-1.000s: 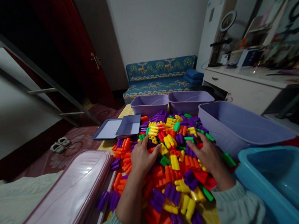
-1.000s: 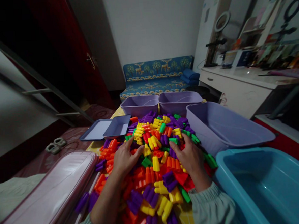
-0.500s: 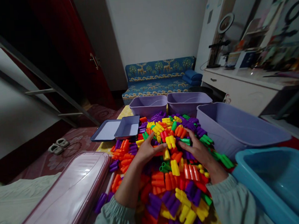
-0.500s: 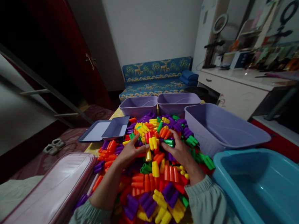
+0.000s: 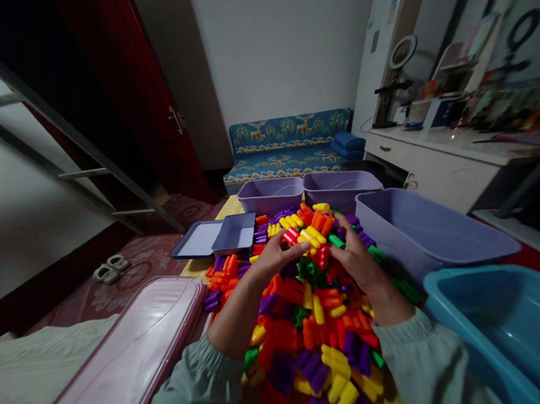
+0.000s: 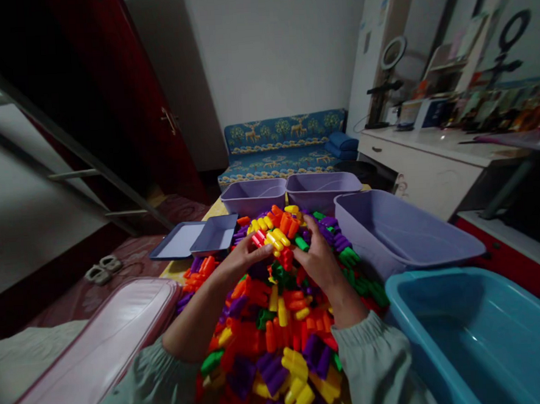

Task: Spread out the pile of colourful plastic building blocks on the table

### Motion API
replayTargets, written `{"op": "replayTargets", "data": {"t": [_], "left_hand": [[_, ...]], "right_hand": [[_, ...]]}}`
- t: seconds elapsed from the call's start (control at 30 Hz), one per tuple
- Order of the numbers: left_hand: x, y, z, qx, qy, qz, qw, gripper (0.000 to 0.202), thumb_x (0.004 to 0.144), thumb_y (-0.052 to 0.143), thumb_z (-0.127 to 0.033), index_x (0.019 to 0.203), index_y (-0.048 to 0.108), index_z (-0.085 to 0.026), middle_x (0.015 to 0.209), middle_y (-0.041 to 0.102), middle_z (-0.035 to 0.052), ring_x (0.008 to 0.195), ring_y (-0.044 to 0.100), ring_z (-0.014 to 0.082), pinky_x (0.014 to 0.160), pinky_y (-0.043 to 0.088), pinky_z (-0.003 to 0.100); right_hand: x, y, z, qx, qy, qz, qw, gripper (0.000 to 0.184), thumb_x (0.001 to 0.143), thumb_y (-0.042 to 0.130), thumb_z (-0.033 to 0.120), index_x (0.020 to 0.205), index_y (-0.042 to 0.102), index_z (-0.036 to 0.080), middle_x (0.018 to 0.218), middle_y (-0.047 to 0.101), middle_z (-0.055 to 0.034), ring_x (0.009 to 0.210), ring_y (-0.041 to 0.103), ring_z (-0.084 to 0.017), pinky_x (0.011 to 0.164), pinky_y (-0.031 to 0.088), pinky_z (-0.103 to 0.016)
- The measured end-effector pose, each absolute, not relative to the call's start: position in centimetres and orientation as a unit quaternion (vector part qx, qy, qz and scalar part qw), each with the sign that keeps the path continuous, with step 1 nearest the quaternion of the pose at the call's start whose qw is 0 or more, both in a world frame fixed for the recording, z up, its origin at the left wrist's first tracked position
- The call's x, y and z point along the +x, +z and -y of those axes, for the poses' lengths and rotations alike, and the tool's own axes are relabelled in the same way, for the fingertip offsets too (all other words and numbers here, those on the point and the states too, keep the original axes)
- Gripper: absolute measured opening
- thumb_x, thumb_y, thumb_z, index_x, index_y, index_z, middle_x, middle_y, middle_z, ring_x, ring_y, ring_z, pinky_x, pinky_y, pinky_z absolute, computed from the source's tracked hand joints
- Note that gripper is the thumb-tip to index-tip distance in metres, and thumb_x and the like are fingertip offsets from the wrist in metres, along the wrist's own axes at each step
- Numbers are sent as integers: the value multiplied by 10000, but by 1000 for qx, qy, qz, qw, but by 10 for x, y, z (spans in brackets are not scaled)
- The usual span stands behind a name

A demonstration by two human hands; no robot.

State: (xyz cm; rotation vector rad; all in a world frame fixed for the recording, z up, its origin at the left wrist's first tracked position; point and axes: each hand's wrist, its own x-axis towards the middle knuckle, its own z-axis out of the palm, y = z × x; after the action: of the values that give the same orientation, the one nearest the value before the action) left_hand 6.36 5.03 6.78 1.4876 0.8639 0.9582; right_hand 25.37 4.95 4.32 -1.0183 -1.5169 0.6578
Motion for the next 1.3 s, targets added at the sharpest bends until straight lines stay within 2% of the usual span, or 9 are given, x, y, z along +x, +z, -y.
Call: {"op": "replayTargets", "data": {"t": [0.2, 0.3, 0.4, 0.53, 0.63, 0.87, 0.97, 1.1, 1.3], "left_hand": [[52, 107, -63, 743, 328, -400, 424, 607, 714, 698, -626, 1115, 698, -170, 1079, 722, 81, 1016, 648, 275, 792, 511, 301], [43, 119, -77, 791, 222, -468, 324, 589, 794, 543, -694, 833, 760, -147, 820, 729, 66, 795, 664, 227, 666, 468, 262], [40, 118, -99, 795, 166, -552, 188, 646, 890, 403, -642, 638, 725, -142, 637, 675, 76, 622, 631, 195, 614, 435, 272], [50, 101, -142, 797, 202, -568, 42, 428, 929, 458, -461, 989, 738, -142, 969, 729, 121, 915, 668, 242, 807, 470, 298], [61, 85, -172, 810, 192, -552, 47, 421, 940, 463, -421, 1222, 652, -172, 1238, 665, 114, 1120, 619, 232, 943, 440, 283], [74, 61, -207, 814, 119, -561, 94, 688, 887, 373, -682, 1289, 618, -180, 1242, 675, 141, 1159, 616, 309, 932, 460, 337], [76, 56, -217, 804, 103, -574, 115, 799, 829, 328, -783, 1224, 656, -171, 1219, 682, 153, 1131, 627, 326, 904, 468, 341], [79, 53, -226, 793, 74, -581, 169, 814, 800, 290, -823, 1005, 736, -174, 990, 748, 124, 919, 692, 289, 774, 492, 309], [82, 58, -229, 786, 74, -565, 239, 696, 744, 459, -803, 843, 744, -177, 810, 736, 66, 833, 663, 246, 696, 475, 270]], "right_hand": [[263, 58, -46, -405, 319, 654, 553, 645, 787, 642, 260, 1397, 434, 229, 1396, 545, -91, 1295, 505, -238, 1112, 378, -434], [267, 40, -51, -432, 298, 629, 574, 511, 818, 622, 307, 1307, 522, 202, 1305, 608, -108, 1227, 559, -239, 1076, 410, -444], [271, 16, -58, -479, 182, 628, 586, 384, 829, 620, 371, 1160, 623, 176, 1248, 627, -120, 1192, 563, -258, 1069, 402, -470], [276, -6, -66, -497, 106, 650, 564, 400, 850, 606, 432, 1157, 641, 178, 1265, 613, -125, 1212, 533, -275, 1075, 379, -489], [279, -13, -67, -498, 107, 665, 546, 390, 855, 606, 461, 1139, 662, 199, 1255, 622, -114, 1198, 537, -279, 1063, 380, -481], [278, -18, -63, -508, 105, 662, 541, 298, 868, 598, 434, 1039, 695, 210, 1247, 619, -103, 1170, 543, -278, 1031, 398, -475], [276, -18, -63, -512, 99, 661, 540, 286, 872, 598, 431, 1024, 697, 209, 1246, 617, -103, 1170, 541, -277, 1032, 395, -477], [276, -18, -63, -514, 96, 659, 540, 276, 879, 598, 422, 1024, 696, 208, 1241, 620, -100, 1163, 544, -272, 1028, 398, -472], [275, -17, -63, -514, 88, 661, 540, 251, 875, 603, 399, 1003, 701, 206, 1216, 634, -95, 1146, 552, -270, 1017, 404, -465]]}}
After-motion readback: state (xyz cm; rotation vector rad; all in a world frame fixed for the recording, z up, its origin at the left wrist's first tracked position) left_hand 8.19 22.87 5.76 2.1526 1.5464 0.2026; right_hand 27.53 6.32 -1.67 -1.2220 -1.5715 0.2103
